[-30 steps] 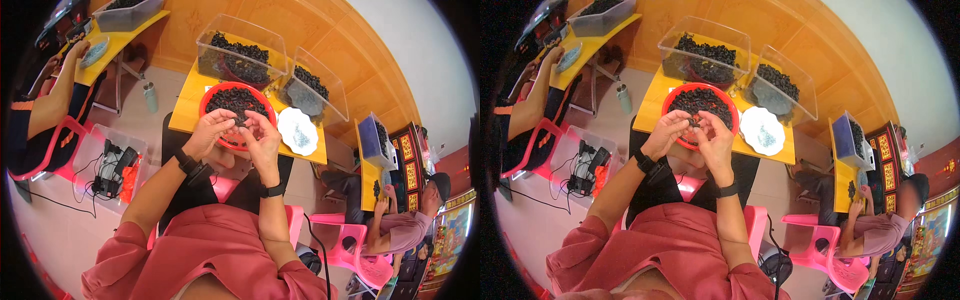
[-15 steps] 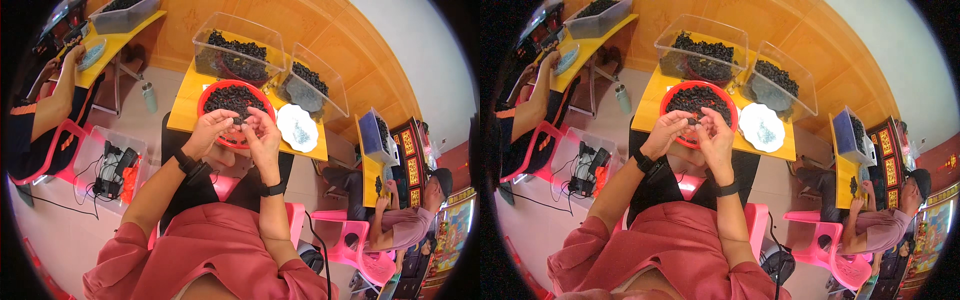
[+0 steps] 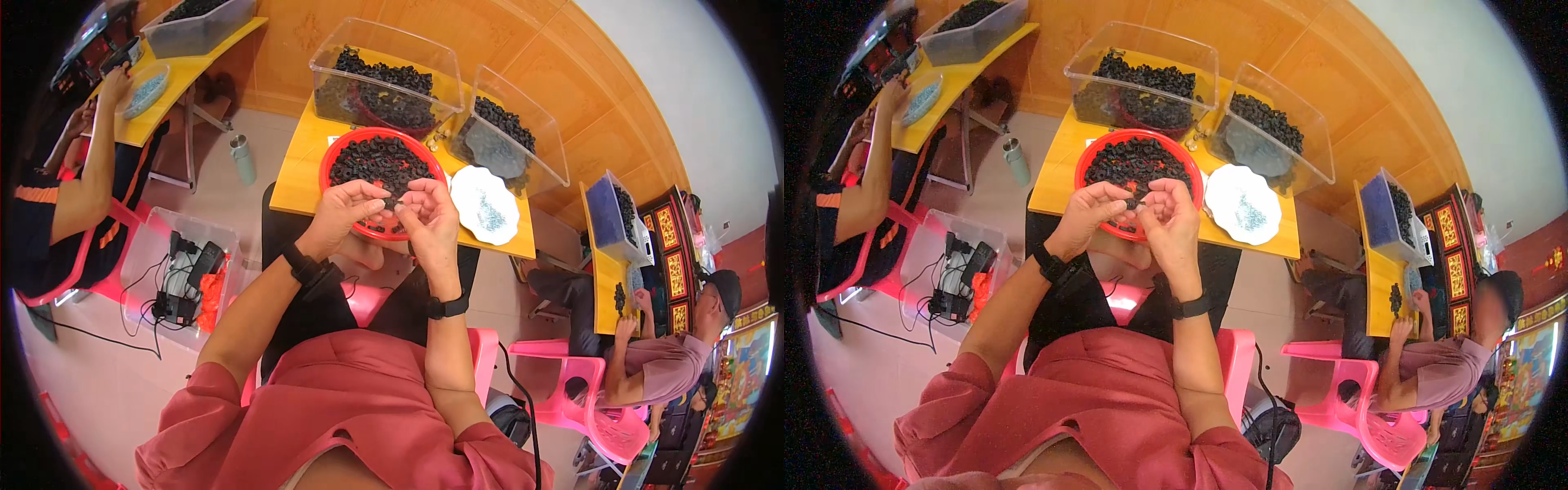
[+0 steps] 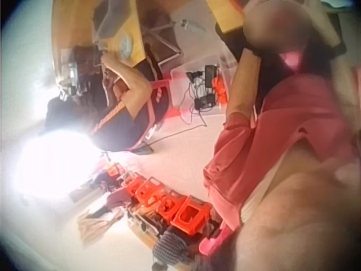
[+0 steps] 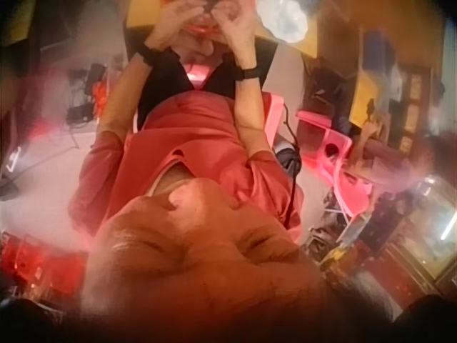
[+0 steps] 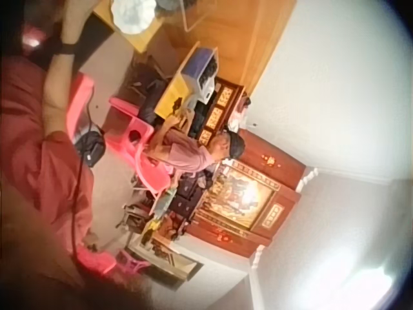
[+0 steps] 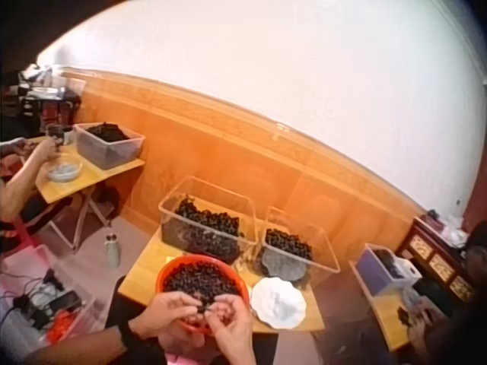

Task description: Sorting small black industrial components by hand from a red bowl into clear storage containers.

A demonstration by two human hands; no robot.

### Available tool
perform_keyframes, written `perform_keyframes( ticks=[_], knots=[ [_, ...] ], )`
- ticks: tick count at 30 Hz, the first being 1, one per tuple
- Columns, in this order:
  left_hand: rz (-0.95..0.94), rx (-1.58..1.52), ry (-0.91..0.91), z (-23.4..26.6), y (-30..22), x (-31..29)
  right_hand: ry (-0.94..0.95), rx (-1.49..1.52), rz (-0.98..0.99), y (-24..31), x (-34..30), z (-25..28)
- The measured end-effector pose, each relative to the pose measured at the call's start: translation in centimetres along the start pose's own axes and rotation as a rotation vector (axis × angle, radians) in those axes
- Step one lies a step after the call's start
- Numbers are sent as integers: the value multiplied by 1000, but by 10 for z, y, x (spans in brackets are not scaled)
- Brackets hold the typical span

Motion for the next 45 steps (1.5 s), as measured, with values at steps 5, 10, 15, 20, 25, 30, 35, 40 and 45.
perform_keyframes(
  ticks=[5, 10, 15, 20, 25, 30, 35, 40, 45],
  knots=[
    [-4, 55, 30, -4, -2, -1, 41, 10, -18, -7, 3, 3],
    [-50, 72, 25, -6, -4, -2, 66, 54, -13, -13, 6, 5],
    [-35, 84, 49, -10, -3, -3, 76, 19, -18, -17, 7, 10],
    [-26, 50, 40, -12, -1, -4, 195, 326, -131, -23, 8, 10],
    [44, -7, 25, -11, 4, -5, 172, 279, -143, -22, 6, 11],
    [57, 11, 48, -9, 4, -3, 150, 194, -83, -16, 3, 6],
    [45, 51, 72, -7, 2, -2, 45, -6, -53, -10, -1, 6],
    [44, 116, 96, -7, 3, -3, -31, -201, 42, 4, -6, 4],
    [90, 164, 86, -10, 4, -5, -127, -458, 149, 16, -11, 3]
  ],
)
Point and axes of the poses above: each hand's wrist, its own x-axis towards the middle knuckle, its own z-axis out of the back of the hand, y = z × x, the point moved 9 cm from there along x, towards the middle knuckle, and after that the axes turned 13 degrees about -z, right-handed, at the moved point
